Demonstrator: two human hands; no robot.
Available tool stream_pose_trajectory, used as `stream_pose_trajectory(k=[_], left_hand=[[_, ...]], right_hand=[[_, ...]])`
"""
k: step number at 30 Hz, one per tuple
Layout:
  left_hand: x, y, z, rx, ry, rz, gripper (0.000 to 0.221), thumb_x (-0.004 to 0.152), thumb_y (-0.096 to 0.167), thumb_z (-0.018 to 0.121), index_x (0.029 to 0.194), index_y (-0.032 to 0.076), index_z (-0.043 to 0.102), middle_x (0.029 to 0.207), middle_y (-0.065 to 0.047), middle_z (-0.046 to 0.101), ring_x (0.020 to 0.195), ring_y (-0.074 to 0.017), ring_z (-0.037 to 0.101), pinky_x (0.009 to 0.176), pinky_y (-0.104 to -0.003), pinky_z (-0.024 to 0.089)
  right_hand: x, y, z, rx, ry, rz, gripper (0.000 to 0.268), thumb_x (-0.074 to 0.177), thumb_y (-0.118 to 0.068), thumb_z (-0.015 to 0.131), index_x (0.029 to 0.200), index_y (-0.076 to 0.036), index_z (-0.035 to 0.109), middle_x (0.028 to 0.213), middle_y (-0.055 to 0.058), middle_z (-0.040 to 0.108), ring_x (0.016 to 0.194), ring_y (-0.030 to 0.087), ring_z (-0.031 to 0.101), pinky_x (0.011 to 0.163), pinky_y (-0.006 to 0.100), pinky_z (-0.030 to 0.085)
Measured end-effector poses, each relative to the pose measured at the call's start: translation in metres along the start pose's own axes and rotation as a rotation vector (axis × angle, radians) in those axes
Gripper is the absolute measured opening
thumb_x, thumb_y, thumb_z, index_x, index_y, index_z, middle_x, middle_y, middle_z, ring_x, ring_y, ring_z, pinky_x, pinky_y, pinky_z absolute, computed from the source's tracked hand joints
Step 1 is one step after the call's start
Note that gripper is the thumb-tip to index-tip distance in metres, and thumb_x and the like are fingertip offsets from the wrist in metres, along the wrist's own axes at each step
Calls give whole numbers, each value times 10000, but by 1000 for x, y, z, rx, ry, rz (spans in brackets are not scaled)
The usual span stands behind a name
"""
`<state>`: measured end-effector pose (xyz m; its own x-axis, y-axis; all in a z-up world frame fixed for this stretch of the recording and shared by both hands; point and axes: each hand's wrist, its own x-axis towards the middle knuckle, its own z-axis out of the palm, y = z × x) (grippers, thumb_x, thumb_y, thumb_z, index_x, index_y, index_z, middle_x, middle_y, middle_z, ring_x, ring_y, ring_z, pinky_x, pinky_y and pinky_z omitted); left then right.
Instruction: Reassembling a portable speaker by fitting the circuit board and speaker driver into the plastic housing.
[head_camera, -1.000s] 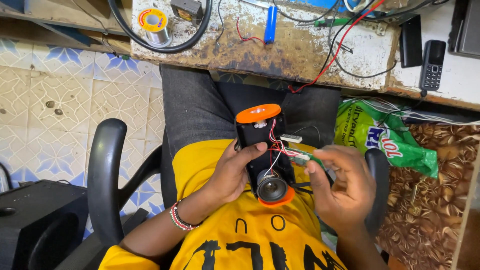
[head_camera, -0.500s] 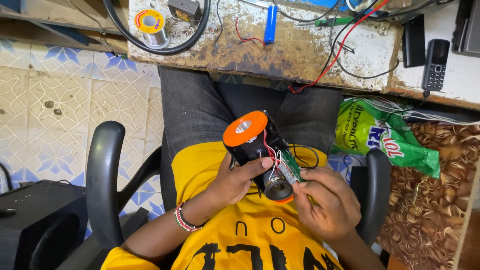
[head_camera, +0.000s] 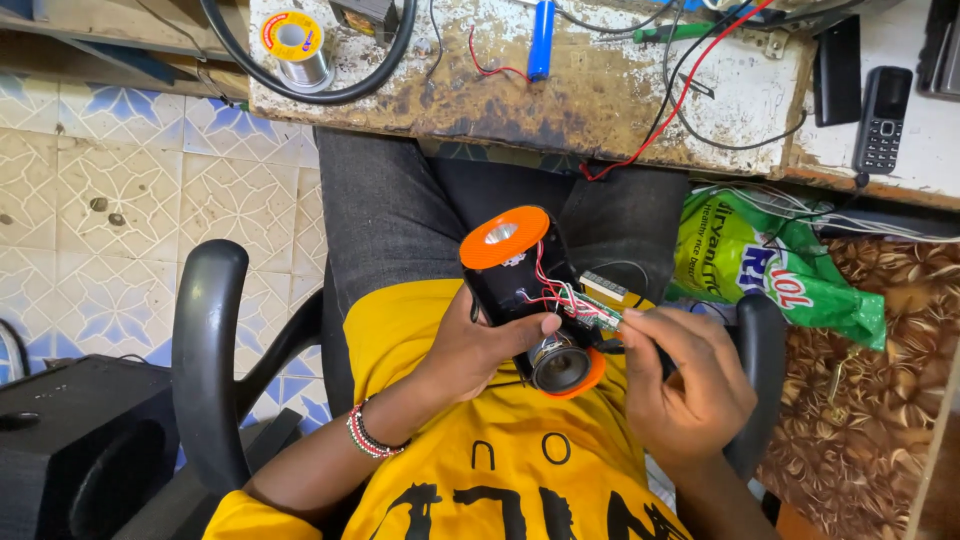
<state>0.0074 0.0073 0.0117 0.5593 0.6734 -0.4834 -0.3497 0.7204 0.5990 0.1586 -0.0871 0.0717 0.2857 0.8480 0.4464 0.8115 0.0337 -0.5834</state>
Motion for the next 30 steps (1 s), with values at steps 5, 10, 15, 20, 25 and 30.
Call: stream_pose_trajectory(k=[5,10,15,20,25,30], left_hand=[[0,3,1,56,-66,28,358,757,100,868,1069,14,714,1050,-119,777,1006,-231,749,956,-388,633],[3,-5,-9,-13,-147,94,375,805,103,856,1134,12,701,1075,-110,763,1018,-212,731,981,-386,601],[-2,24,-19,123,-424,32,605,850,212,814,1350,-40,583,1345,-171,661,1258,-281,648,1148,-448,516],[-8,10,-22,170,-501,225,451,816,114,859,1216,-10,693,1176,-193,713,1210,-260,607,1081,-503,509],[-1,5,-31,238,-498,190,504,716,63,910,1172,-26,716,1109,-237,739,1092,-314,704,1030,-551,544],[0,4,-30,241,-498,166,520,727,83,921,1188,-29,707,1113,-217,737,1064,-253,682,1023,-513,550]], right_hand=[[3,-4,3,-29,17,-182,92,988,24,664,1049,86,695,1000,216,708,837,292,720,758,374,628],[0,-7,3,118,-72,-143,119,946,-56,680,1008,44,669,969,188,720,881,300,737,818,401,615],[-22,28,8,549,116,94,262,1059,-278,542,1060,-18,578,879,99,639,802,219,698,762,337,637],[1,48,16,639,-247,183,292,1026,-179,573,1097,77,694,1085,228,705,1167,408,666,1031,526,484],[-2,58,26,820,-453,226,177,1010,-66,594,1056,42,727,902,136,715,971,218,649,917,436,529],[1,73,34,725,-461,313,198,1011,-37,587,1085,19,762,907,139,742,926,230,702,868,409,551]])
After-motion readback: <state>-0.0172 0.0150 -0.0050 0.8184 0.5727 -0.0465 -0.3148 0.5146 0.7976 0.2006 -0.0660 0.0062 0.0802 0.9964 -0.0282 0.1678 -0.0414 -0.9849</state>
